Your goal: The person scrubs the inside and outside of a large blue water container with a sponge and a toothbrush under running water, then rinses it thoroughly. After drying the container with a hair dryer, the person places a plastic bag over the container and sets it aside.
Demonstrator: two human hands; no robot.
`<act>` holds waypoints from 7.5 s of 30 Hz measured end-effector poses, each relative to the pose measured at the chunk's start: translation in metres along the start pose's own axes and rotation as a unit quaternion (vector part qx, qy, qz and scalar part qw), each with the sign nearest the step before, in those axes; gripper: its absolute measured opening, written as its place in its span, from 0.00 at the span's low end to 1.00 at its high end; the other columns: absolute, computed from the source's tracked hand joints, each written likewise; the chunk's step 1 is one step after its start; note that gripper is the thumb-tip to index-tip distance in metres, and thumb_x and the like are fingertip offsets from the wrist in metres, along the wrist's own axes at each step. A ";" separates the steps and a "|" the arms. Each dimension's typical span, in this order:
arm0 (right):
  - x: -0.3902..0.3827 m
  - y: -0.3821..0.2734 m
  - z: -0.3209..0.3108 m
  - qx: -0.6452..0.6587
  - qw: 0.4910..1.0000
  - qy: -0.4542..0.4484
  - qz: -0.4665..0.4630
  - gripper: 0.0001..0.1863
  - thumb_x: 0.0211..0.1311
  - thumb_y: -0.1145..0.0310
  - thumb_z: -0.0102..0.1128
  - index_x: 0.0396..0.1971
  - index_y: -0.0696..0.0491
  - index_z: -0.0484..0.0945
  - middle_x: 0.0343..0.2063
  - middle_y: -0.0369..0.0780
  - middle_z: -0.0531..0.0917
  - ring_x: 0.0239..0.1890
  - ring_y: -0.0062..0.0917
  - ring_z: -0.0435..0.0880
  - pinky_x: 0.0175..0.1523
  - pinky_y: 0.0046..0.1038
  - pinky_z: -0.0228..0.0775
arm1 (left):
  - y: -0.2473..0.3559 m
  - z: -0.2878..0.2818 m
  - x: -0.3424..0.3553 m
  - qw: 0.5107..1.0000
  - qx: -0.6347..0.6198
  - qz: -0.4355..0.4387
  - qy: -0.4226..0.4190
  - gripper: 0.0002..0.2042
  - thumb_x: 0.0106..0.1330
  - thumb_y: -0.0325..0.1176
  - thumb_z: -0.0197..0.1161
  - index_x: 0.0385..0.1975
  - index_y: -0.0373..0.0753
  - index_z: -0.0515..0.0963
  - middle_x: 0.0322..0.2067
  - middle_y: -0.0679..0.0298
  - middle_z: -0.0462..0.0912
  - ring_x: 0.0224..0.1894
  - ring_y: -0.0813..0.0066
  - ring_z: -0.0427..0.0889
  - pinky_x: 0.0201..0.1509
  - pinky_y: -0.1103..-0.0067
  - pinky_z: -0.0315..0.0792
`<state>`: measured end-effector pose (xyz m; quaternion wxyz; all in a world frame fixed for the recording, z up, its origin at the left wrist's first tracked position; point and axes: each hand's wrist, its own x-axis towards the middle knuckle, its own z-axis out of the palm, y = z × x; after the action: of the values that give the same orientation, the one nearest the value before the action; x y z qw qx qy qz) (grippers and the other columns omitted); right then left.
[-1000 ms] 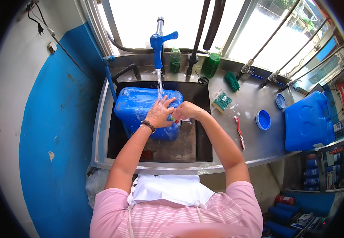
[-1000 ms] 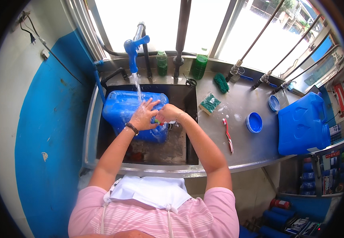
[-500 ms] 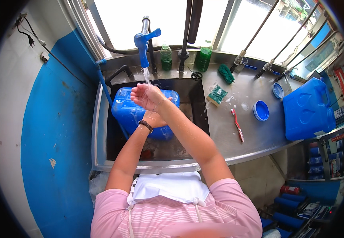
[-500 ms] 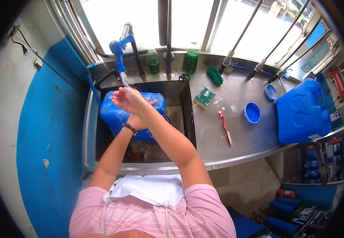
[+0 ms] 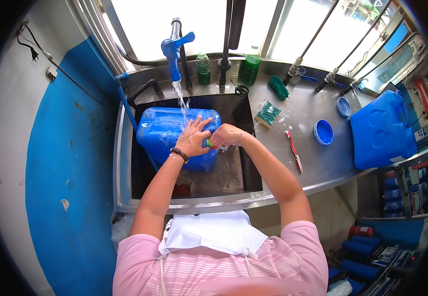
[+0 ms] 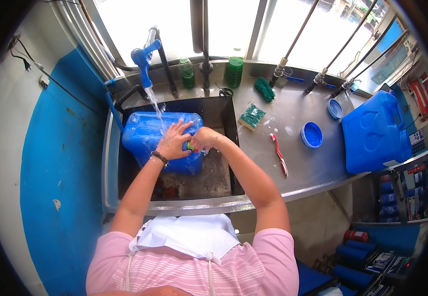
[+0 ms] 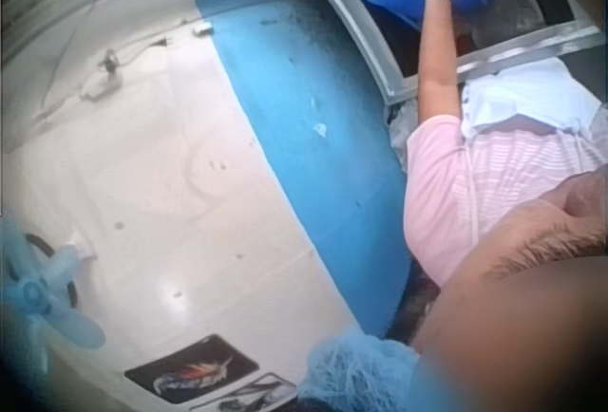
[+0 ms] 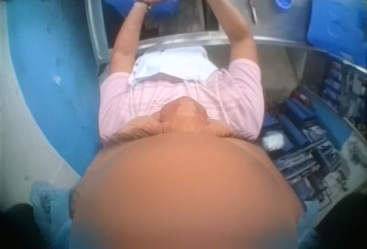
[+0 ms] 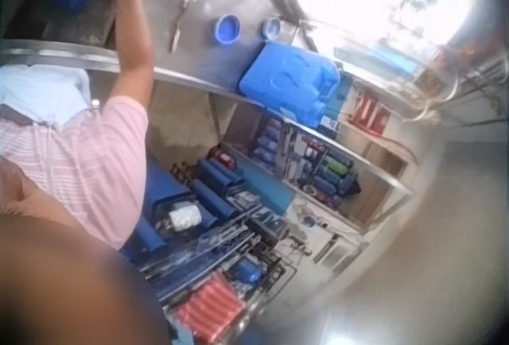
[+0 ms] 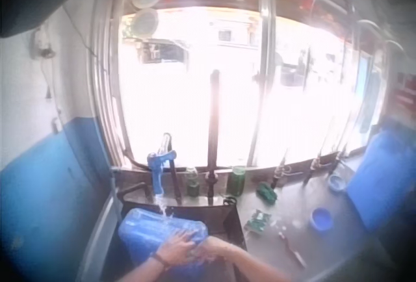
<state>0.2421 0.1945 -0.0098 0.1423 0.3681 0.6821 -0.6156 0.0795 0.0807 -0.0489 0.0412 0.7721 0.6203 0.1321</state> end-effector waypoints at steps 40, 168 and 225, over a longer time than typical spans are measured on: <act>-0.036 0.071 0.157 -0.379 0.826 0.414 -0.047 0.24 0.61 0.75 0.51 0.57 0.68 0.68 0.28 0.45 0.81 0.25 0.33 0.87 0.29 0.28 0.81 | 0.005 -0.003 0.012 0.999 0.002 -0.042 -0.005 0.19 0.45 0.45 0.73 0.35 0.46 0.80 0.68 0.60 0.61 0.71 0.47 0.55 0.72 0.51 0.51; -0.047 0.023 -0.065 -0.608 0.577 0.298 -0.457 0.06 0.52 0.60 0.61 0.20 0.37 0.85 0.27 0.31 0.79 0.43 0.26 0.77 0.52 0.28 0.64 | 0.030 0.009 0.002 0.995 -0.032 -0.043 0.085 0.10 0.44 0.33 0.73 0.28 0.43 0.81 0.59 0.53 0.70 0.66 0.47 0.64 0.70 0.59 0.58; 0.000 0.077 0.013 -0.408 0.732 0.339 -0.428 0.15 0.46 0.72 0.65 0.39 0.47 0.83 0.42 0.40 0.74 0.49 0.38 0.73 0.51 0.37 0.68 | 0.029 0.007 0.011 0.997 -0.019 -0.047 0.054 0.11 0.47 0.36 0.73 0.28 0.40 0.81 0.61 0.59 0.69 0.67 0.51 0.60 0.71 0.59 0.55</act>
<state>0.2912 0.1802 -0.0686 -0.2405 0.1281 0.9560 -0.1088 0.1107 0.0853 -0.0477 0.0284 0.7328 0.6548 0.1830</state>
